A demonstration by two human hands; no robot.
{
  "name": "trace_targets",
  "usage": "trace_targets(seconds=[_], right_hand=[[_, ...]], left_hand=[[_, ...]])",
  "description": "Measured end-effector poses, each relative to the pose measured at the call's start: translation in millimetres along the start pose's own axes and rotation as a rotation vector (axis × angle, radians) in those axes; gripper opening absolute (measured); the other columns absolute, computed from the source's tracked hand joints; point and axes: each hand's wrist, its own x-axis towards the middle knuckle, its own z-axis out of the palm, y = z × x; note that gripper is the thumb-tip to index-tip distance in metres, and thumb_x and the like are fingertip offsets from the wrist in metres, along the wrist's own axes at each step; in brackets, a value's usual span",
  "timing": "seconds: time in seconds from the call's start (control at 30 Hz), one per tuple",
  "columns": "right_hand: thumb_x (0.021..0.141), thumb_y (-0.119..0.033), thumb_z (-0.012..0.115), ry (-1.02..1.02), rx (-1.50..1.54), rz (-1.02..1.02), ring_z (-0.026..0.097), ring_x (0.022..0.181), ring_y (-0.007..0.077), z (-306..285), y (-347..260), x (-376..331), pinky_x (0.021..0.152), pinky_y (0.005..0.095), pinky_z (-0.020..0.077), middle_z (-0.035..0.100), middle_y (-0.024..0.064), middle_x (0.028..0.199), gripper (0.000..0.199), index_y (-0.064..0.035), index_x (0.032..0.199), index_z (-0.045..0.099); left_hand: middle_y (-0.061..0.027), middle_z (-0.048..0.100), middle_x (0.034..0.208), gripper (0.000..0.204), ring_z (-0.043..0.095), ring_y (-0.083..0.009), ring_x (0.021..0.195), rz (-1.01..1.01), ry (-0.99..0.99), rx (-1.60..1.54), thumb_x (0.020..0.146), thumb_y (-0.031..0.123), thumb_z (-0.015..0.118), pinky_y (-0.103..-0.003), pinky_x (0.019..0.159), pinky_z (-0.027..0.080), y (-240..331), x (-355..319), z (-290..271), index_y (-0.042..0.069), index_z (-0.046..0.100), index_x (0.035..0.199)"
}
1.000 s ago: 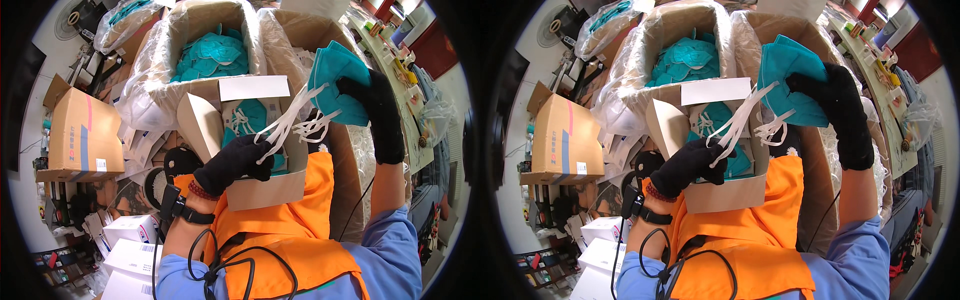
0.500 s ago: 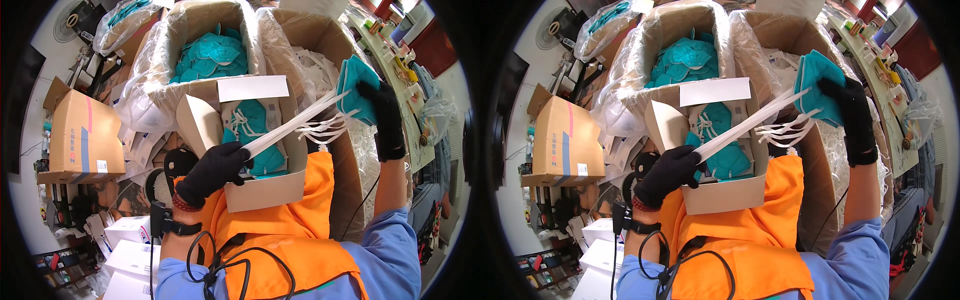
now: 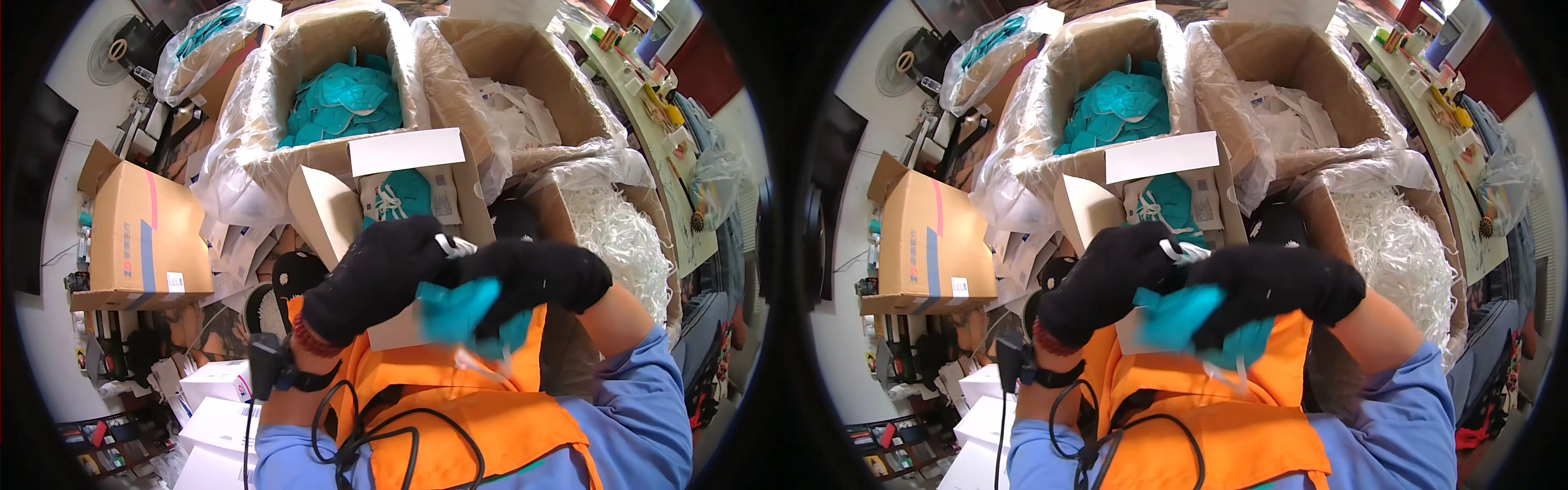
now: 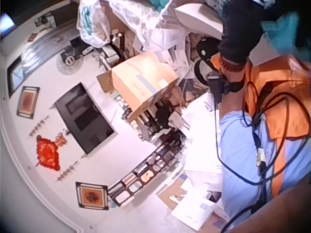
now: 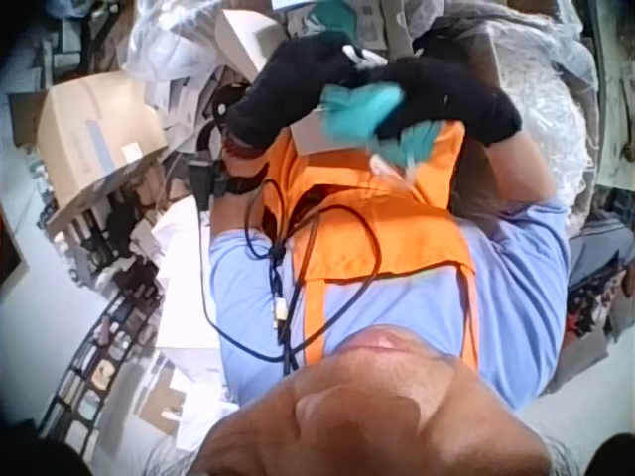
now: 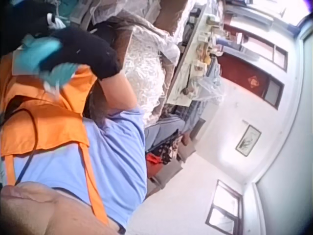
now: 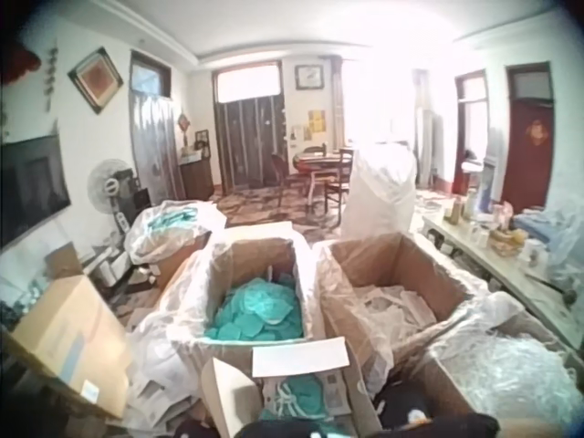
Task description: The recorder is placing turquoise medical face masks into white retail boxes.
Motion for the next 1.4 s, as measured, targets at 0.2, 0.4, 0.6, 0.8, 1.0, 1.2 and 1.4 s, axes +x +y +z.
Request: trace_targets(seconds=[0.2, 0.4, 0.6, 0.8, 1.0, 1.2, 1.4], right_hand=[[0.084, -0.009, 0.076, 0.238, 0.176, -0.366, 0.063, 0.102, 0.0158, 20, 39, 7, 0.089, 0.0321, 0.0521, 0.066, 0.0082, 0.114, 0.03, -0.0018, 0.112, 0.067], [0.087, -0.021, 0.074, 0.763, 0.806, -0.194, 0.063, 0.104, 0.0175, 74, 27, 6, 0.094, 0.0341, 0.0501, 0.066, 0.0091, 0.113, 0.036, 0.0006, 0.114, 0.066], [0.082, -0.018, 0.074, 1.097, 0.77, 0.242, 0.067, 0.084, 0.0238, 98, 38, -17, 0.075, 0.0354, 0.0535, 0.067, 0.0129, 0.093, 0.038, -0.0015, 0.113, 0.062], [0.083, -0.014, 0.073, 0.256, 0.76, 0.406, 0.07, 0.097, 0.0266, 44, -59, -46, 0.086, 0.0389, 0.0573, 0.07, 0.0187, 0.108, 0.044, 0.0052, 0.12, 0.059], [0.087, -0.011, 0.072, 0.12, 0.736, 0.326, 0.07, 0.095, 0.022, 32, -47, -74, 0.083, 0.0376, 0.0576, 0.07, 0.0154, 0.109, 0.038, 0.0025, 0.121, 0.064], [0.091, -0.02, 0.069, 1.154, 0.392, 0.08, 0.064, 0.106, 0.0238, -7, 23, -144, 0.092, 0.0395, 0.0514, 0.065, 0.0153, 0.116, 0.04, 0.0007, 0.125, 0.06], [0.104, -0.03, 0.05, 1.083, 0.157, 0.018, 0.064, 0.097, 0.0264, 32, -4, -91, 0.083, 0.0416, 0.0543, 0.065, 0.0123, 0.108, 0.04, -0.0014, 0.131, 0.052]], left_hand=[[-0.0159, 0.065, 0.092, 0.015, 0.066, -0.0342, 0.084, -0.212, 0.19, -0.394, 0.089, 0.004, 0.056, -0.039, 0.074, 0.054, 3, -17, 28, 0.0, 0.065, 0.101], [-0.0062, 0.065, 0.089, 0.027, 0.066, -0.0185, 0.075, -0.403, 0.216, -0.861, 0.094, 0.011, 0.06, -0.031, 0.062, 0.054, 8, -43, 75, 0.005, 0.059, 0.12], [-0.0088, 0.072, 0.09, 0.021, 0.068, -0.0176, 0.073, -0.256, -0.167, -1.058, 0.093, 0.014, 0.063, -0.033, 0.069, 0.055, 35, -39, 23, 0.008, 0.07, 0.112], [-0.0083, 0.065, 0.08, 0.015, 0.065, -0.0305, 0.072, 0.043, -0.094, -0.514, 0.091, 0.026, 0.067, -0.037, 0.064, 0.052, 44, -62, 23, 0.012, 0.07, 0.096], [-0.006, 0.065, 0.079, 0.015, 0.065, -0.026, 0.07, 0.094, -0.061, -0.41, 0.089, 0.022, 0.068, -0.037, 0.062, 0.052, 38, -70, 11, 0.007, 0.069, 0.089], [-0.0133, 0.064, 0.094, 0.02, 0.063, -0.03, 0.089, -0.462, 0.072, 0.449, 0.079, 0.003, 0.06, -0.036, 0.08, 0.053, -152, -236, -71, 0.005, 0.067, 0.097], [-0.019, 0.07, 0.095, 0.023, 0.068, -0.037, 0.089, -1.009, -0.297, 0.729, 0.084, 0.02, 0.064, -0.045, 0.079, 0.054, -214, -335, 12, 0.007, 0.07, 0.102]])
